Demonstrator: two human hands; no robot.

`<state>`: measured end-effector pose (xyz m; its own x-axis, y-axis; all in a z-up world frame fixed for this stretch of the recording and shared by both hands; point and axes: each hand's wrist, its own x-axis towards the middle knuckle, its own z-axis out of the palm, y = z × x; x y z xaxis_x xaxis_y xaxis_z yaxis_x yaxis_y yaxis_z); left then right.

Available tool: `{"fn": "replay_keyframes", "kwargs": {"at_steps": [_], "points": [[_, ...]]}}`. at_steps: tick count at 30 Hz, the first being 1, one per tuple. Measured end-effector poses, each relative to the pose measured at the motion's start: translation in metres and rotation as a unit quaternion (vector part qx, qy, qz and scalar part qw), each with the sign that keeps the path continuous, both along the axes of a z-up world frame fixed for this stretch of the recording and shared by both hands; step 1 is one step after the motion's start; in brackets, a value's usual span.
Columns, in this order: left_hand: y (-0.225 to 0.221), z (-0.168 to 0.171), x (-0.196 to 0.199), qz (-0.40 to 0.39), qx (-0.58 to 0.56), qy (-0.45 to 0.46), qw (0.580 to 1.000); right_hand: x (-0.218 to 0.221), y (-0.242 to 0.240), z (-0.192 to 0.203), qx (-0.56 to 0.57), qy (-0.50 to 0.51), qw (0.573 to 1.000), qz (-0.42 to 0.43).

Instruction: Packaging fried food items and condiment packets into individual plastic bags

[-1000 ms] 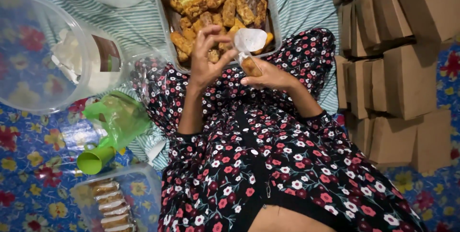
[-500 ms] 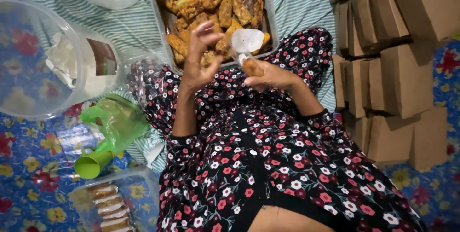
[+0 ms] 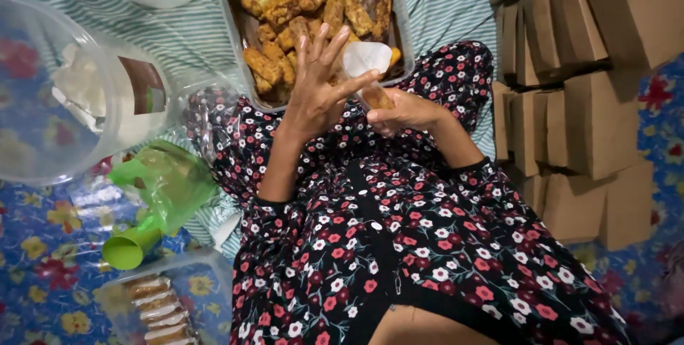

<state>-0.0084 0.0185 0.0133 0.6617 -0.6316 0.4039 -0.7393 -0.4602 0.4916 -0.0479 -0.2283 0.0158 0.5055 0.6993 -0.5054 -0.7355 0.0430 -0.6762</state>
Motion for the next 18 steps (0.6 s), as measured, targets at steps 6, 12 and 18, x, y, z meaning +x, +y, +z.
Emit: {"fn": "replay_keyframes", "kwargs": {"at_steps": [6, 12, 18], "points": [[-0.003, -0.01, -0.003, 0.019, 0.055, -0.031, 0.998, 0.001, 0.0, -0.01, -0.001, 0.021, 1.0, -0.011], [-0.003, -0.027, 0.004, 0.021, 0.072, -0.072, 0.995, 0.001, 0.003, -0.006, 0.012, 0.043, 0.999, -0.03], [-0.007, -0.039, 0.011, 0.027, 0.039, -0.109, 0.993, 0.002, 0.005, -0.005, 0.001, 0.021, 1.0, -0.022]]}}
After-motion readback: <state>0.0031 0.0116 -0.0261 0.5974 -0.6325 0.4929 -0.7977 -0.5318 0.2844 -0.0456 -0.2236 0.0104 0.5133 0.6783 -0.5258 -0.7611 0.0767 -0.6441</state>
